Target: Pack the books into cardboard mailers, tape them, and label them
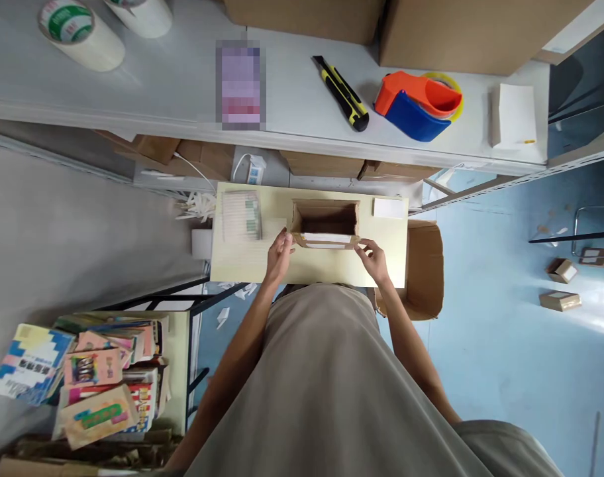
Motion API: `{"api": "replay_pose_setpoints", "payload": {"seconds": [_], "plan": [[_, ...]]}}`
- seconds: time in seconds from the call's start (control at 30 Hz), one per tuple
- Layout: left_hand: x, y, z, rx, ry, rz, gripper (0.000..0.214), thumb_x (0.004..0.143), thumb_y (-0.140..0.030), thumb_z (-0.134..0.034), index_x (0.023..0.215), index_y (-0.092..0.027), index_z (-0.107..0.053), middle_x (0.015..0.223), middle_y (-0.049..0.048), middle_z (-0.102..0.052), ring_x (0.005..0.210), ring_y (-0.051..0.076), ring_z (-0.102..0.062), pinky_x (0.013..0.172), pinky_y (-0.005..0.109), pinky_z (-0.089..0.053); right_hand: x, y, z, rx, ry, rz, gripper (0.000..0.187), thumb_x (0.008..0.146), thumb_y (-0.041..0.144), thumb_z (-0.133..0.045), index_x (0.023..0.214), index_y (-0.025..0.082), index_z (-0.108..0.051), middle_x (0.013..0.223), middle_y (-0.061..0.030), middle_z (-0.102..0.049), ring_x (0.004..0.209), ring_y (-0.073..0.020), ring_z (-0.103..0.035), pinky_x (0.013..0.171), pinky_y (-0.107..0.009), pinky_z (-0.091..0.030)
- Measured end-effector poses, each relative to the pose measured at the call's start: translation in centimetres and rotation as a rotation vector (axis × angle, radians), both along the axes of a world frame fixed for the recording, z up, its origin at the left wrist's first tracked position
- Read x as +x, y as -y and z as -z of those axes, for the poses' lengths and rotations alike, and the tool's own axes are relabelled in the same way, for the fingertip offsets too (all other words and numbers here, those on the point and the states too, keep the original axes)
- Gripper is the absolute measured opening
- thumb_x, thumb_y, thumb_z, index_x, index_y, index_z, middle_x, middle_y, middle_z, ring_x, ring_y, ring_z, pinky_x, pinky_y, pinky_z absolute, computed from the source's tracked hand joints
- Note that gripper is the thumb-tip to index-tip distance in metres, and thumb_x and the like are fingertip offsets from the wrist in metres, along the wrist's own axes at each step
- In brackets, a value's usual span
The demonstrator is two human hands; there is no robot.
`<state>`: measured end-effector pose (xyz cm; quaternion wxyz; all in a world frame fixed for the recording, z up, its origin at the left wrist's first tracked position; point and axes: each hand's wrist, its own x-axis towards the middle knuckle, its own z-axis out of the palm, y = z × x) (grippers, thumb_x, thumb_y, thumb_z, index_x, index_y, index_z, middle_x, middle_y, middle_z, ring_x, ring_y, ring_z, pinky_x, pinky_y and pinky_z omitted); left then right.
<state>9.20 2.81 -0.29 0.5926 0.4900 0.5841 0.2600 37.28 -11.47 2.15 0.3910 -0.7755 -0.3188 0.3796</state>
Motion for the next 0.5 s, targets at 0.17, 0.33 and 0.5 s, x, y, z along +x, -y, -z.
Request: {"api": "replay_pose_setpoints", "payload": {"seconds": [0.17, 0.33, 0.5], "plan": [[1.5, 1.6, 0.2, -0.022, -0.155, -0.039, 0.082, 0.103, -0.076, -0.065, 0.163, -0.02, -0.059, 0.143, 0.018, -0.077, 0.131, 0.031, -0.077, 0.103, 0.04, -0.065, 0.2, 1.0, 1.0, -0.098, -0.092, 0.003, 0.07, 0.088, 0.081, -0.07, 0.12, 0.02, -0.081, 0.139, -0.0183, -0.079, 0.102, -0.0302, -0.072, 0.084, -0.042, -0.059], [2.6, 1.1, 0.0, -0.003, -0.307, -0.072, 0.073, 0.094, -0.055, -0.084, 0.154, -0.018, -0.065, 0.134, 0.0178, -0.081, 0.125, 0.033, -0.079, 0.109, 0.044, -0.062, 0.7, 0.0, 0.1, -0.135, -0.084, 0.074, 0.073, 0.093, 0.086, -0.064, 0.119, 0.019, -0.079, 0.128, -0.0188, -0.082, 0.114, -0.0343, -0.074, 0.095, -0.044, -0.06], [3.4, -0.7, -0.3, 0.117, -0.356, -0.114, 0.057, 0.09, -0.039, -0.086, 0.142, -0.019, -0.074, 0.135, 0.0147, -0.082, 0.111, 0.029, -0.081, 0.101, 0.041, -0.064, 1.2, -2.8, -0.2, -0.078, 0.106, 0.117, 0.063, 0.087, 0.078, -0.078, 0.115, 0.02, -0.076, 0.123, -0.0169, -0.083, 0.103, -0.0314, -0.076, 0.091, -0.042, -0.06]]}}
